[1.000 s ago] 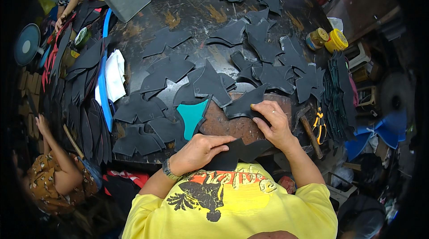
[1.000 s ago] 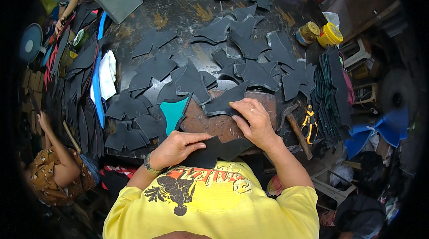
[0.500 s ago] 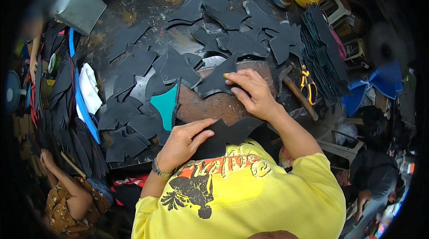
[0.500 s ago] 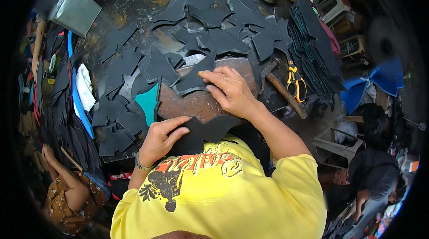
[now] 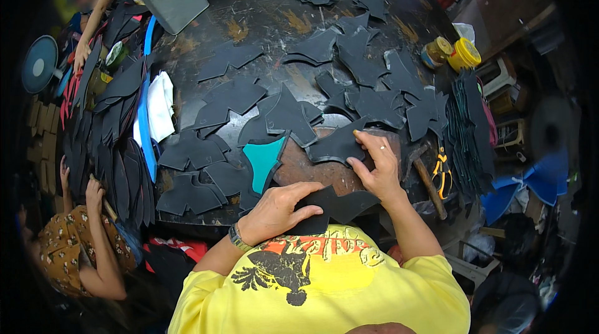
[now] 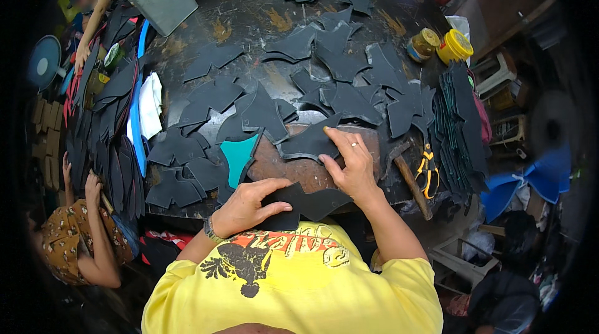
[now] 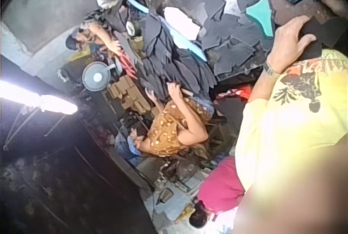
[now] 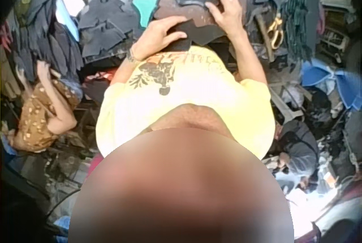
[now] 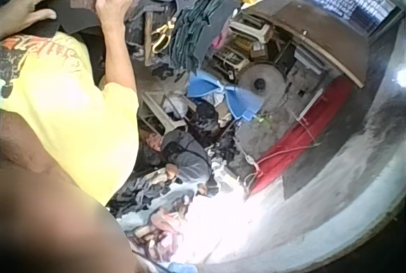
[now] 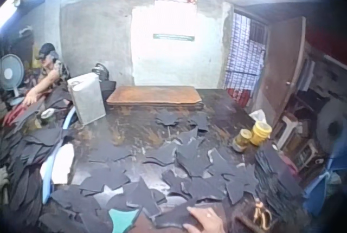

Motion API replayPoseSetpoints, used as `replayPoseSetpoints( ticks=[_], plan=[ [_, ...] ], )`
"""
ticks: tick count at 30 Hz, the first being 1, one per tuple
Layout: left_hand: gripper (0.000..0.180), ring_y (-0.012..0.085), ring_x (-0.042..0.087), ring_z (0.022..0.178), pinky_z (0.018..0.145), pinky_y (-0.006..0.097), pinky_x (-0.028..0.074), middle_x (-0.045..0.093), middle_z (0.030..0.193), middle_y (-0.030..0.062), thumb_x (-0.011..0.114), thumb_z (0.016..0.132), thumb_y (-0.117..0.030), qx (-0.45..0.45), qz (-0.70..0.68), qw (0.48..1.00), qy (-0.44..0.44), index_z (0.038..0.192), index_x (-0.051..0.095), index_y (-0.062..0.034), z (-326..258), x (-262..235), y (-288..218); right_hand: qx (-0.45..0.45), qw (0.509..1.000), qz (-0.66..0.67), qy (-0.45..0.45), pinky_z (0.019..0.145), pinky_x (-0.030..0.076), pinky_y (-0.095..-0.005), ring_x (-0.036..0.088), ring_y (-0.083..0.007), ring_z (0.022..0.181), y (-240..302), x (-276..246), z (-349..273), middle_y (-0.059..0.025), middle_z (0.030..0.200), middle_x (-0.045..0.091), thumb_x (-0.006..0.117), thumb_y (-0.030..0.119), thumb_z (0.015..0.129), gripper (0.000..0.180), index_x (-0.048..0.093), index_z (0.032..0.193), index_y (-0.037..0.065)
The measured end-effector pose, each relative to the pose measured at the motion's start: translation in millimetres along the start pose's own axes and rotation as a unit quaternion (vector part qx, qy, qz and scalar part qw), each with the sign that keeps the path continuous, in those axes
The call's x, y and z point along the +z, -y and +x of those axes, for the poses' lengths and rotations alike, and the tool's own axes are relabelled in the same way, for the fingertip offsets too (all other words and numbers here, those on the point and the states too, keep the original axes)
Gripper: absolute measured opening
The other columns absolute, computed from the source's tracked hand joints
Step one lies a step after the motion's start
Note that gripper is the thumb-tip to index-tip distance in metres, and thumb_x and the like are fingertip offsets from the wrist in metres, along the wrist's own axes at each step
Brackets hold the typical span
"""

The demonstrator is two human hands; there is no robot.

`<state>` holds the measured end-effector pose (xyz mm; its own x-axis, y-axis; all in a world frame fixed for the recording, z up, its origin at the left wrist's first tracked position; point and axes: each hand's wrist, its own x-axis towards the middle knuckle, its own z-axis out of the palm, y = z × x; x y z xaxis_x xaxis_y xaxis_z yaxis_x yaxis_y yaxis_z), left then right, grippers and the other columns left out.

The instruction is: The person repeatedly picks up black leather pieces from a cluttered workbench, aligns them, and stacks them into a growing pile. A small jar is briefly moved aside and returned. The person handles the pieces one at a time and by hand, without using tools.

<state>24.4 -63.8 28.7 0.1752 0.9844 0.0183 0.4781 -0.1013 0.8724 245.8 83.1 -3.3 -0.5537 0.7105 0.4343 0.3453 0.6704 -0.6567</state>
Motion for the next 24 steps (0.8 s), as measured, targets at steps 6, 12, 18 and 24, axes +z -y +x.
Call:
replayPoseSetpoints(
  ticks=[6, 12, 18, 24],
  plan=[
    [0.045, 0.0361, 0.072, 0.099, 0.084, 0.040, 0.058, 0.072, 0.116, 0.0187, 0.077, 0.089, -0.025, 0.006, 0.004, 1.000, -0.015, 0.126, 0.065, -0.0014, 2, 2, 11, -0.029, 0.997, -0.063, 0.031, 0.091, 0.051, -0.0423, 0.061, -0.0353, 0.106, -4, 2, 0, -0.0158, 0.122, 0.065, 0.085, 0.013, 0.076, 0.061, 0.063, 0.133, 0.005],
    [0.045, 0.0353, 0.072, 0.098, 0.083, 0.040, 0.058, 0.072, 0.116, 0.0181, 0.077, 0.091, -0.028, 0.016, 0.000, 1.000, -0.004, 0.127, 0.064, -0.0032, 7, 0, 18, -0.013, 0.995, -0.084, 0.042, 0.094, 0.051, -0.0443, 0.061, -0.0374, 0.111, -7, 5, -2, -0.0173, 0.132, 0.060, 0.087, 0.019, 0.075, 0.066, 0.062, 0.134, 0.005],
    [0.044, 0.0357, 0.072, 0.098, 0.082, 0.042, 0.058, 0.071, 0.118, 0.0188, 0.073, 0.094, -0.027, 0.029, -0.014, 0.999, 0.021, 0.130, 0.062, -0.0043, 11, -4, 25, -0.004, 0.997, -0.079, 0.021, 0.082, 0.056, -0.0352, 0.063, -0.0311, 0.112, -12, 7, -2, -0.0213, 0.145, 0.053, 0.091, 0.019, 0.071, 0.075, 0.059, 0.138, 0.003],
    [0.038, 0.0366, 0.071, 0.093, 0.078, 0.043, 0.057, 0.071, 0.114, 0.0184, 0.068, 0.097, -0.023, 0.031, -0.049, 0.997, 0.043, 0.130, 0.061, -0.0043, 13, -7, 31, -0.002, 0.995, -0.093, 0.033, 0.082, 0.056, -0.0358, 0.063, -0.0320, 0.114, -10, 5, -1, -0.0212, 0.144, 0.052, 0.091, 0.019, 0.070, 0.076, 0.059, 0.138, 0.003]
  ],
)
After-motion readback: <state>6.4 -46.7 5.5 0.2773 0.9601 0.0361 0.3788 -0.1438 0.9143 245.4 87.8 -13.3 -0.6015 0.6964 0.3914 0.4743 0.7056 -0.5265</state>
